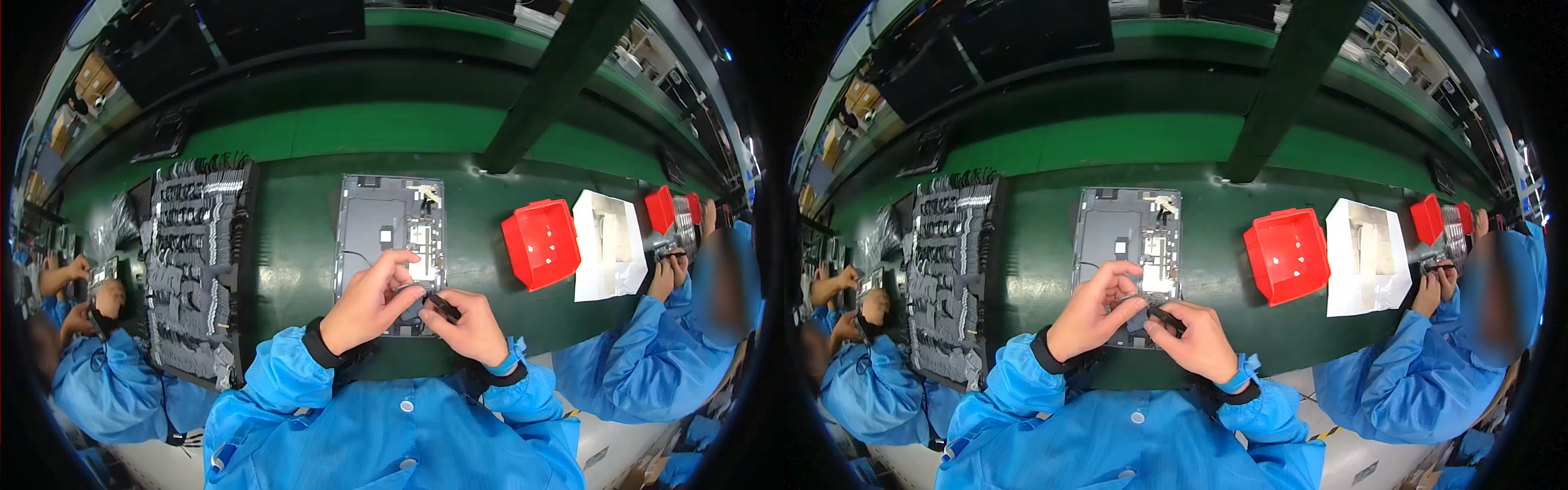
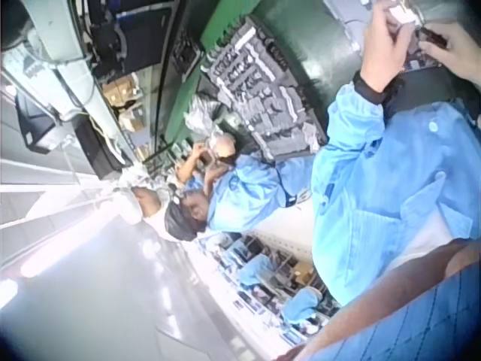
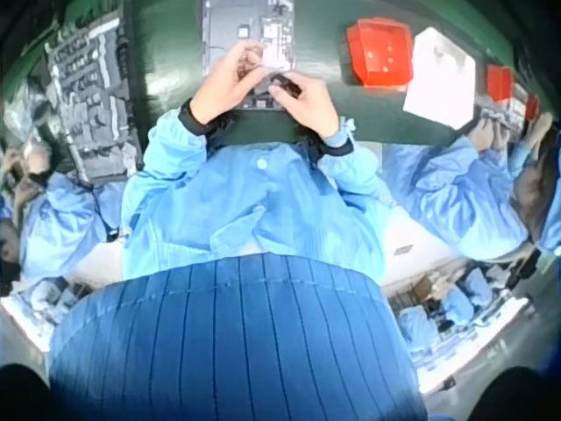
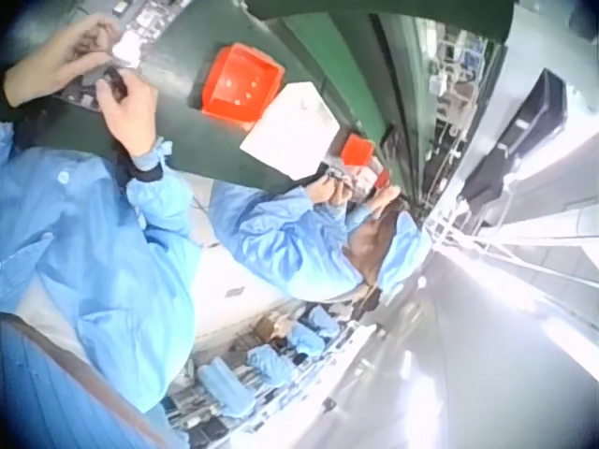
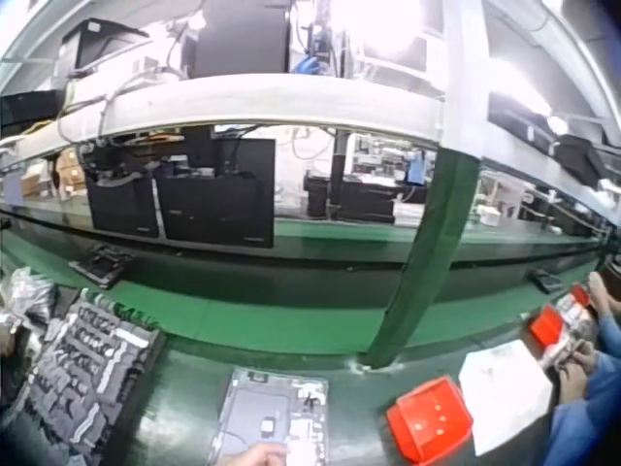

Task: The person is assembling electronic components, possibly part of a laptop or tablet, on a factory production line.

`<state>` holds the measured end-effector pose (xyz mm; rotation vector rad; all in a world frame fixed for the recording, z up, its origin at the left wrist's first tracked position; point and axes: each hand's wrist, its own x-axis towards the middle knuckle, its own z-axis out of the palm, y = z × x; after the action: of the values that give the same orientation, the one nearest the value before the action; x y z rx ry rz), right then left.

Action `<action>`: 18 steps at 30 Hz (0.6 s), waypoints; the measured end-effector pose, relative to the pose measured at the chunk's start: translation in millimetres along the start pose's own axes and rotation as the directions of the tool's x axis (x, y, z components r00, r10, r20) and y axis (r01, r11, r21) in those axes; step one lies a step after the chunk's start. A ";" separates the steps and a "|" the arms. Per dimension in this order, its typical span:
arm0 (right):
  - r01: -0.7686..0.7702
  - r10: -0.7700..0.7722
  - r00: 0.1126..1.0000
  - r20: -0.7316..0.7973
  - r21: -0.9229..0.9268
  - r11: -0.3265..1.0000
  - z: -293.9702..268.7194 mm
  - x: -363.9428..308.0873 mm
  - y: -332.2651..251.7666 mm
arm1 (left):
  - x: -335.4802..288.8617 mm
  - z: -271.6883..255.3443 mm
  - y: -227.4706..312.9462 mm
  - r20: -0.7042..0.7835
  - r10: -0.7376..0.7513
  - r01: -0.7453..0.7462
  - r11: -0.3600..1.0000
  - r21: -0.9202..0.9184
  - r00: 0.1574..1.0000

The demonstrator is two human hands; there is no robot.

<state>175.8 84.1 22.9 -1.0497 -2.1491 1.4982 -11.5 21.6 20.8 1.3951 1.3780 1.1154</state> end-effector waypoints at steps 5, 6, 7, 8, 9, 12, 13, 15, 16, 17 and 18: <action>0.028 0.009 0.984 -0.178 0.202 0.979 5.0 8.9 11.1 | 16.5 -5.4 -14.7 0.082 -0.162 0.181 0.907 -0.381 0.983; 0.022 0.015 0.984 -0.180 0.203 0.979 4.0 12.3 12.1 | 21.0 -11.9 -14.8 0.087 -0.163 0.184 0.905 -0.383 0.983; 0.034 0.027 0.963 -0.268 0.219 0.975 1.1 16.8 13.7 | 28.9 -19.2 -14.2 0.040 -0.169 0.174 0.939 -0.298 0.985; 0.047 0.040 0.935 -0.353 0.234 0.971 -2.8 21.8 14.4 | 37.4 -27.1 -13.9 -0.007 -0.170 0.165 0.964 -0.209 0.985; 0.070 -0.024 0.903 -0.429 0.092 0.993 -11.0 26.9 13.9 | 46.1 -36.0 -14.1 -0.034 -0.144 0.134 0.971 -0.200 0.989; 0.116 -0.151 0.849 -0.507 -0.100 0.988 -26.1 51.4 15.1 | 80.6 -57.9 -15.6 -0.075 -0.090 0.075 0.982 -0.174 0.993; 0.106 -0.205 0.844 -0.496 -0.220 0.970 -29.2 58.8 9.2 | 92.6 -61.9 -14.8 -0.073 -0.098 0.088 0.987 -0.132 0.993; 0.084 -0.197 0.862 -0.467 -0.252 0.964 -27.6 74.1 12.2 | 113.4 -63.5 -15.4 -0.069 -0.111 0.104 0.990 -0.094 0.991; 0.070 -0.194 0.879 -0.437 -0.284 0.956 -24.8 80.0 14.0 | 122.2 -62.1 -17.6 -0.073 -0.106 0.102 0.993 -0.055 0.992; 0.037 -0.154 0.892 -0.424 -0.272 0.962 -20.2 84.7 14.4 | 128.0 -59.1 -20.5 -0.078 -0.101 0.100 0.995 -0.017 0.992; 0.007 -0.136 0.907 -0.399 -0.309 0.951 -16.6 87.7 16.9 | 132.5 -54.8 -24.5 -0.075 -0.105 0.104 0.994 -0.022 0.992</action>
<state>133.0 161.3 1.5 -1.2403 -2.1072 0.8258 -71.6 153.8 13.3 1.2642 1.4747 1.1194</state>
